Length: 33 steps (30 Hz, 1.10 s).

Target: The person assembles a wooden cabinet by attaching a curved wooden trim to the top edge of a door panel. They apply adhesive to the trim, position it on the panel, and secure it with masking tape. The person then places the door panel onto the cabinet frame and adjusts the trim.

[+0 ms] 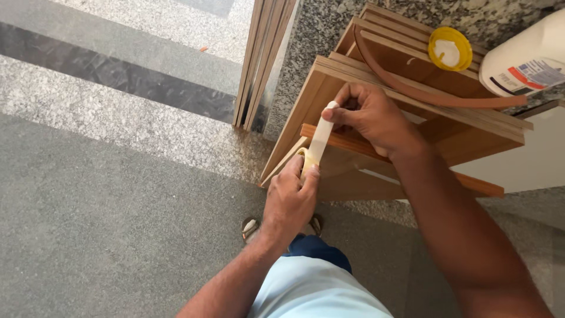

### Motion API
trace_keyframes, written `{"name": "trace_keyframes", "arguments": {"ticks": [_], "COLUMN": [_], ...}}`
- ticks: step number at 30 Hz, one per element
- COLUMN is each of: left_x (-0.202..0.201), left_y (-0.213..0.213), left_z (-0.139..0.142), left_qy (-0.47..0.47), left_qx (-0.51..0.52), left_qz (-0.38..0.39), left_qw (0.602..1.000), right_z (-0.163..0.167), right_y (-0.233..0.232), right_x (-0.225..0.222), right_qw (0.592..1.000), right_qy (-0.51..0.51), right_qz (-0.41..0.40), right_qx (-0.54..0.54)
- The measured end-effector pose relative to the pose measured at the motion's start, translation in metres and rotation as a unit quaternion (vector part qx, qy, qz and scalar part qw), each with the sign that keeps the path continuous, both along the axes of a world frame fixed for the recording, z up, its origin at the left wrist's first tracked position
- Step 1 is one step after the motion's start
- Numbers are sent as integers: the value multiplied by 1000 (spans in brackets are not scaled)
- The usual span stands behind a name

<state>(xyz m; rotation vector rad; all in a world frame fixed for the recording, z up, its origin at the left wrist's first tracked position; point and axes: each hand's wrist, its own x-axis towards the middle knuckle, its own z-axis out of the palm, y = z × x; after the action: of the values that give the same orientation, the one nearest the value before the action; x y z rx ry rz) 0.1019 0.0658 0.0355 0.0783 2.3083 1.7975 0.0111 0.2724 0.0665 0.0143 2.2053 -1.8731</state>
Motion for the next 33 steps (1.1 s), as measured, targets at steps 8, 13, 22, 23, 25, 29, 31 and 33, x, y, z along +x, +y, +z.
{"name": "trace_keyframes", "arguments": {"ticks": [8,13,22,23,25,29,31,33], "left_x": [4,4,7,7,6,-2,-11,-21], "left_y": [-1,-4,-6,-5,-5,-3,-2,-1], "left_z": [2,7,2,0,-4,-14,-19,-23], "left_qy": [-14,-45,-15,-7,-12,-6,-116,-189], "left_qx": [-7,-7,-5,-6,-6,-14,32,62], "left_qz": [-5,-13,-12,-10,-5,12,-4,-19], "left_qw": [1000,999,1000,1000,1000,1000,993,980], "right_z": [1,0,-10,-12,-16,-26,-31,-35], "right_y": [-4,-5,-3,-2,0,-1,-3,-1], "right_x": [-3,-5,-7,-8,-9,-14,-18,-24], "right_qw": [1000,999,997,996,996,994,981,962], "right_qy": [-23,-47,-76,-83,-89,-101,-183,-254], "right_qz": [7,6,3,2,0,29,57,94], "right_qx": [10,3,11,13,6,33,42,26]}}
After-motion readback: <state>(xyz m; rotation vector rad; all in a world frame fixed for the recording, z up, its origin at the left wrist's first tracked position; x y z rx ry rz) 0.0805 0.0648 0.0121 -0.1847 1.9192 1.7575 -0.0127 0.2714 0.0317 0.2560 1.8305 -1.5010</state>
